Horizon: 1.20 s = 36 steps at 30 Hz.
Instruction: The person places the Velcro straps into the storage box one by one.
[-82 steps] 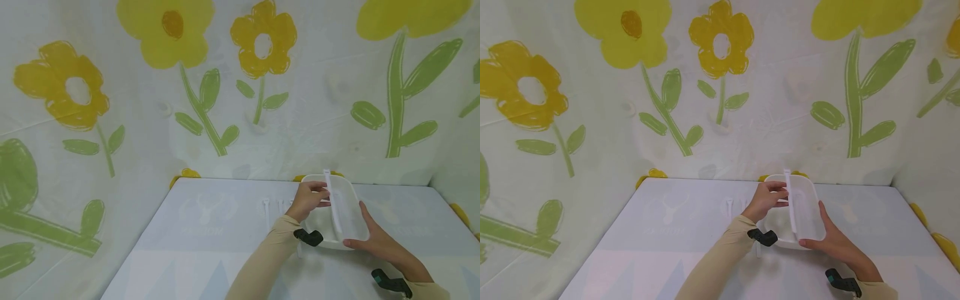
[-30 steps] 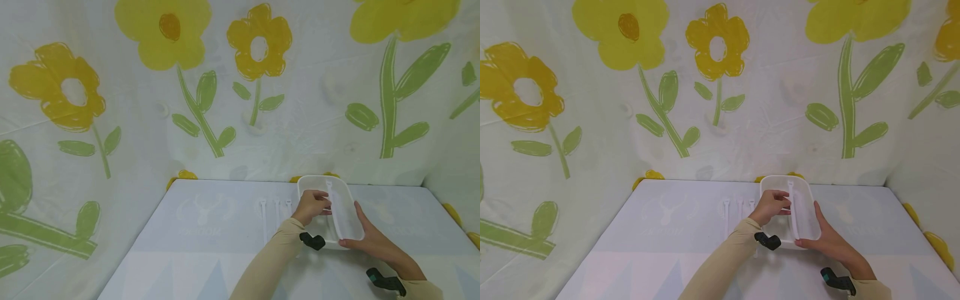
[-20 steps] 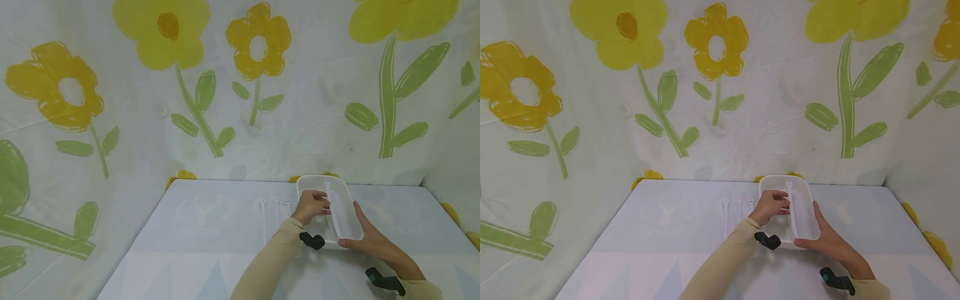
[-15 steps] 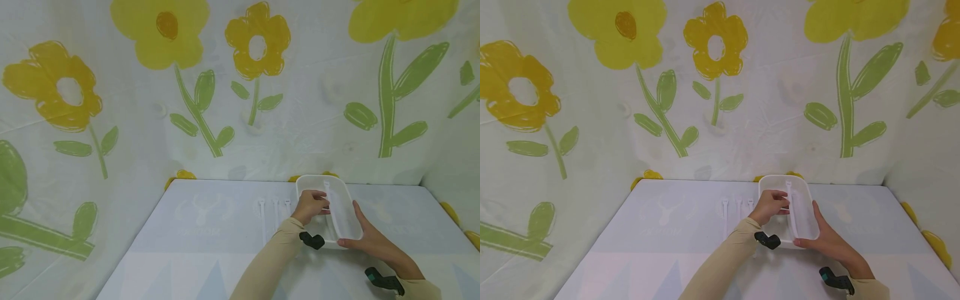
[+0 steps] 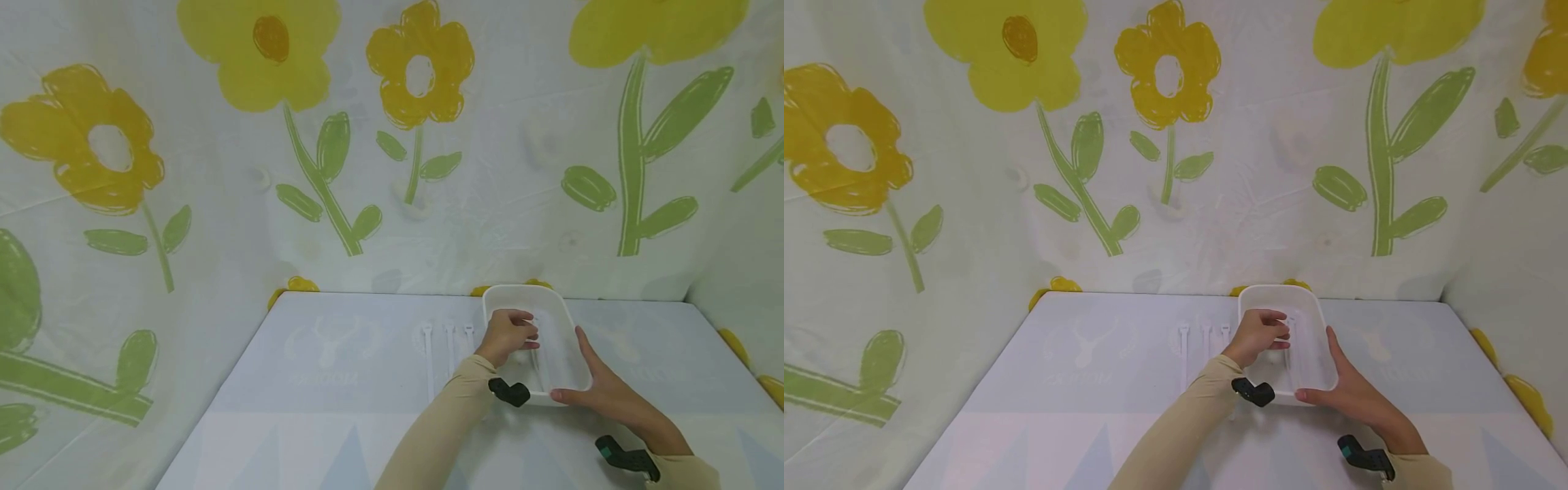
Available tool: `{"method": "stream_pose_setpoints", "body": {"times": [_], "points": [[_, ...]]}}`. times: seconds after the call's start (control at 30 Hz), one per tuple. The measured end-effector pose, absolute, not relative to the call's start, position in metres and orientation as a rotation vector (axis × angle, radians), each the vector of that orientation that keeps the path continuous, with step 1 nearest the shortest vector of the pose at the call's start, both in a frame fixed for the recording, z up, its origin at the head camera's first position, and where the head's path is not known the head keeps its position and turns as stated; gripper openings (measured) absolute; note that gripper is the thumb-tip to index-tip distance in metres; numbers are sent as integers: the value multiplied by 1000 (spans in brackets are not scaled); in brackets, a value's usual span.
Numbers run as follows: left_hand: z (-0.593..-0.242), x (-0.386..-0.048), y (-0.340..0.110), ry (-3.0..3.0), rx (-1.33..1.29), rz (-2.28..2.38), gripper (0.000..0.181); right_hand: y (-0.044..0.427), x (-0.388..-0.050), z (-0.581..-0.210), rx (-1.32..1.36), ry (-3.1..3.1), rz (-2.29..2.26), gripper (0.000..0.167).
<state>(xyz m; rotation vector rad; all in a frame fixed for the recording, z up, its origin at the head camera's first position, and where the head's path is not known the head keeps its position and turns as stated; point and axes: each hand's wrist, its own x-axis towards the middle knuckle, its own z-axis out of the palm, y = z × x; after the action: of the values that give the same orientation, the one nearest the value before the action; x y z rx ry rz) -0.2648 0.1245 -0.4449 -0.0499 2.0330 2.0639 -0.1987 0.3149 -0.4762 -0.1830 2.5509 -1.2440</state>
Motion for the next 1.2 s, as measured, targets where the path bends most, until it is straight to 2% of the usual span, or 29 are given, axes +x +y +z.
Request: {"method": "stream_pose_setpoints", "body": {"times": [0.57, 1.03, 1.2], "points": [[-423, -263, 103, 1997, 125, 2147, 27, 313, -198, -470, -146, 2552, -1208, 135], [-407, -254, 21, 2012, 131, 2237, 28, 312, -200, -474, -135, 2552, -1189, 138], [-406, -247, -11, 2083, 61, 2245, 28, 313, -201, -475, -139, 2563, -1172, 138]]}}
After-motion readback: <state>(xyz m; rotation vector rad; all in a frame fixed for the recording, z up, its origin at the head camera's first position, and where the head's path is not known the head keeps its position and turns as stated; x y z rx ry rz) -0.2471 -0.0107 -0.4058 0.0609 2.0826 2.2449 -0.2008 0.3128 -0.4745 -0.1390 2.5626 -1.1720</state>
